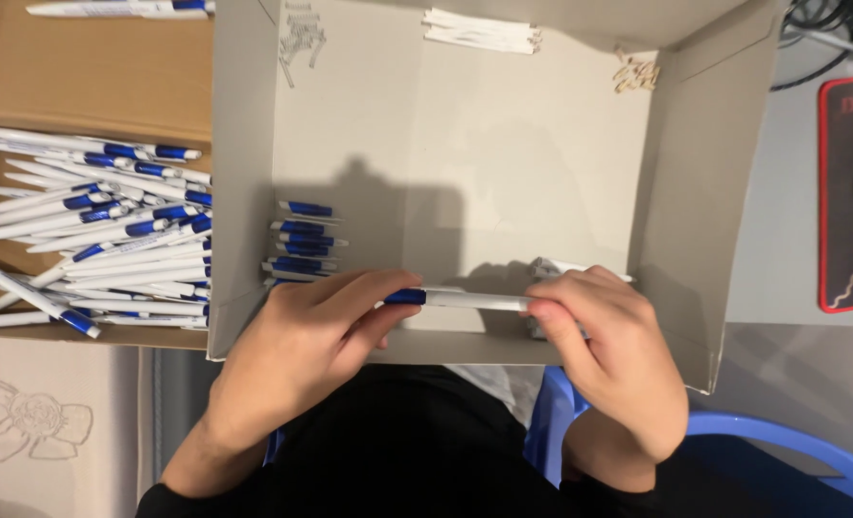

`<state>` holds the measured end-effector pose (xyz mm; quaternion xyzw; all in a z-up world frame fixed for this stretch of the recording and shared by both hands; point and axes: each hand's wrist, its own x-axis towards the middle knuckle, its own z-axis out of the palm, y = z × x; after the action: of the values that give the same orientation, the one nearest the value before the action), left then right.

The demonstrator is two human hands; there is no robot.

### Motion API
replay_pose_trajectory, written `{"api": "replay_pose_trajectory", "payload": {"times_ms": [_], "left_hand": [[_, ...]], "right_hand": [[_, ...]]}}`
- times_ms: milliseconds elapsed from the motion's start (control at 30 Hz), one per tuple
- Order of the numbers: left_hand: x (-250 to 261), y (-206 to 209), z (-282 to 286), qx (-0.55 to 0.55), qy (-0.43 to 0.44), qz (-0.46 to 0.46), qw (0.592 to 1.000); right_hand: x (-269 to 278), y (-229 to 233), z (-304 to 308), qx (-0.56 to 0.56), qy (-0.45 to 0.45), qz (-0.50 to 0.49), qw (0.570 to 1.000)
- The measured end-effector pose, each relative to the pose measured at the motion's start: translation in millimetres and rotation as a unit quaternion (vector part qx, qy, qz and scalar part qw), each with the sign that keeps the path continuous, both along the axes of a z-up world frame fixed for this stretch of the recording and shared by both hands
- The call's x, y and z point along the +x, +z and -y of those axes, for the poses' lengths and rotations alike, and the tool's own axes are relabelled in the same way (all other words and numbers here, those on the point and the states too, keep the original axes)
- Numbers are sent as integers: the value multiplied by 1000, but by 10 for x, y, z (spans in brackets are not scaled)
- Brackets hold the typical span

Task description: Disassembling ballpoint pens and sorting the components including barrels, caps, ink refills, and springs into separate piles inside a cardboard box.

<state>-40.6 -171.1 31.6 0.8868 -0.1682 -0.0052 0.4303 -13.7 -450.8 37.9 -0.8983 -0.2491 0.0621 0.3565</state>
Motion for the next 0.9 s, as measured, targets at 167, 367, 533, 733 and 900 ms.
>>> {"api": "replay_pose_trajectory", "payload": {"times_ms": [167,367,533,733,900], "left_hand": [[17,16,-8,0,-10,5,1000],[36,65,-7,-1,-31,19,999],[50,65,-1,-20,-24,23,999],[42,62,-8,-20,-33,25,999],[32,61,-8,-25,-28,-3,999]], "right_hand": [[-15,-29,16,5,-8,0,1000],[-35,7,5,-22,-41,-51,998],[-18,15,9,-22,-40,-73,996],[-13,-57,39,8,7,-15,1000],[-32,-24,24,-36,-34,-82,995]]}}
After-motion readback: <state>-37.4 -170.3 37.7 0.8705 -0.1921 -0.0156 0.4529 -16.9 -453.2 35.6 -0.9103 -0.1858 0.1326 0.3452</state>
